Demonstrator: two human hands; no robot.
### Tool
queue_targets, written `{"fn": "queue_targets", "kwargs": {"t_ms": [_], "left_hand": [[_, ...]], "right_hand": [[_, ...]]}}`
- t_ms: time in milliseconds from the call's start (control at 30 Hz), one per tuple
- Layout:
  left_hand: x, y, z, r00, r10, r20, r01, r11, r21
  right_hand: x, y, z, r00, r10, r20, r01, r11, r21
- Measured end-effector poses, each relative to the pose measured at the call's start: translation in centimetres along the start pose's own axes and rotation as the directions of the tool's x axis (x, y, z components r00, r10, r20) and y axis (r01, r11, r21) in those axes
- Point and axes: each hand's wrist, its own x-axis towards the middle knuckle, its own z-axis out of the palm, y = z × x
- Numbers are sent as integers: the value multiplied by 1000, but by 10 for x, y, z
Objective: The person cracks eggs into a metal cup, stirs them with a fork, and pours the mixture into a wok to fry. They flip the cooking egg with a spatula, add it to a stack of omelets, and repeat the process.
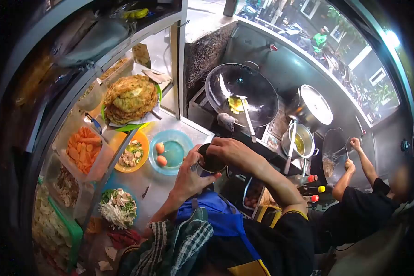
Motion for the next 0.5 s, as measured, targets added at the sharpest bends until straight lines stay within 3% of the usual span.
{"fn": "queue_targets", "kwargs": {"t_ms": [33,100,167,200,267,300,367,400,500], "left_hand": [[2,-1,1,1000,4,5,-4,1000,5],[2,-5,6,994,-89,67,87,996,28],[5,-14,14,997,-52,48,52,999,-4],[9,-16,17,998,-40,50,40,999,1],[18,-17,18,999,-22,45,21,1000,18],[22,-16,19,998,-28,48,29,999,-19],[27,-20,23,998,-37,60,40,998,-51],[32,-25,28,998,-20,62,23,999,-42],[45,-24,33,992,22,121,-22,1000,2]], "right_hand": [[-3,-3,-4,978,191,83,-194,980,39],[-10,5,-1,970,208,125,-208,978,-15],[-16,12,0,999,23,26,-18,981,-195],[-17,13,-6,1000,20,21,-15,980,-199],[-17,15,-19,965,155,210,-112,972,-205],[-17,19,-20,968,148,202,-106,973,-205],[-21,25,-20,989,135,-59,-144,969,-203],[-19,30,-21,990,83,-118,-96,989,-111],[-17,22,-20,998,-13,-64,16,999,40]]}}
